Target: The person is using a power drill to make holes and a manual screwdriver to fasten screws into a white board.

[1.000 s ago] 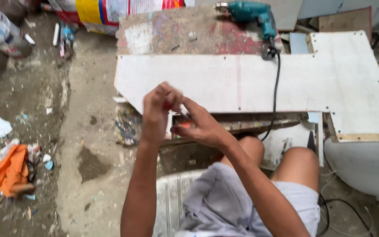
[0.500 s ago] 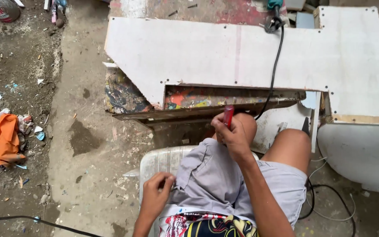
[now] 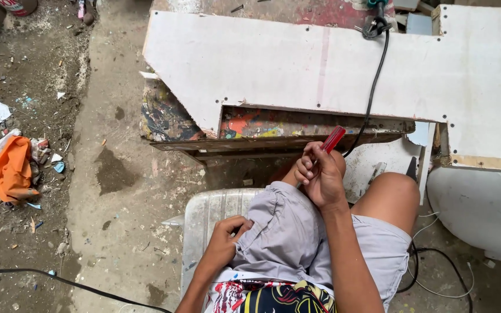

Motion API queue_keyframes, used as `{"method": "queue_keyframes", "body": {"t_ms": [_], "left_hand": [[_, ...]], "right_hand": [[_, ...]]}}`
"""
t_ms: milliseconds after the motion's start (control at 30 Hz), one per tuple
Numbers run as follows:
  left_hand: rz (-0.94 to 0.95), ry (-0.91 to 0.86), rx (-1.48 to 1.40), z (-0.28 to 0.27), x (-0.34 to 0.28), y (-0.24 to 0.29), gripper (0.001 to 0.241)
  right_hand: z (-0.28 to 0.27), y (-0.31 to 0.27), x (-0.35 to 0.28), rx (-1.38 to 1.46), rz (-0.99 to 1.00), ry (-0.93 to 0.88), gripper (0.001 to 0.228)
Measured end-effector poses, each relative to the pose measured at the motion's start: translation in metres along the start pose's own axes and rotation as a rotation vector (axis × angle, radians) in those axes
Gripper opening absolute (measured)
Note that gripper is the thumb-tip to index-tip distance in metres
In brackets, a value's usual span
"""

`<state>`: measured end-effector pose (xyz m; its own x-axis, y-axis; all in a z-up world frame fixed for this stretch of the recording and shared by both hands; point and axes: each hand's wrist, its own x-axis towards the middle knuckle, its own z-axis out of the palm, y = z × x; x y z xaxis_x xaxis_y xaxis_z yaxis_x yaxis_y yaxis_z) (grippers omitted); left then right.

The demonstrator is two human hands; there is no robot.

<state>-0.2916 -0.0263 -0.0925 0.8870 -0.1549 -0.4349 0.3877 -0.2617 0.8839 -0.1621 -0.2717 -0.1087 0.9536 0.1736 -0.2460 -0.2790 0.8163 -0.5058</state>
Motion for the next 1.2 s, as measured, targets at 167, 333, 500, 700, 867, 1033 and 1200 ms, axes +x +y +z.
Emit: {"method": "queue_keyframes", "body": {"t_ms": [167,333,500,700,867,1033,1200], "left_hand": [[-0.040,-0.016,-0.242,0.002,-0.010,0.000,0.017],[0.000,0.141,0.144,-0.012,-0.039,-0.003,0.013],[0.124,0.108,0.243,-0.019,-0.058,-0.016,0.023],[0.106,0.122,0.347,-0.005,-0.047,-0.015,0.017],[0.180,0.290,0.310,0.005,-0.027,-0.033,0.020],[0.040,0.296,0.073,0.010,-0.016,-0.038,0.053],[0.027,0.397,0.169,0.020,0.002,-0.034,0.029]], "right_hand": [[-0.003,-0.002,0.001,0.012,-0.024,-0.022,0.017],[0.000,-0.003,0.002,0.028,-0.023,-0.009,0.017],[0.001,-0.002,0.003,0.038,0.000,0.014,0.018],[0.001,0.000,0.003,0.045,-0.013,0.005,0.018],[0.002,-0.001,0.004,0.061,-0.040,0.004,0.019],[0.004,-0.001,0.003,0.051,-0.027,0.017,0.018],[0.003,-0.001,0.005,0.044,-0.037,0.005,0.019]]}}
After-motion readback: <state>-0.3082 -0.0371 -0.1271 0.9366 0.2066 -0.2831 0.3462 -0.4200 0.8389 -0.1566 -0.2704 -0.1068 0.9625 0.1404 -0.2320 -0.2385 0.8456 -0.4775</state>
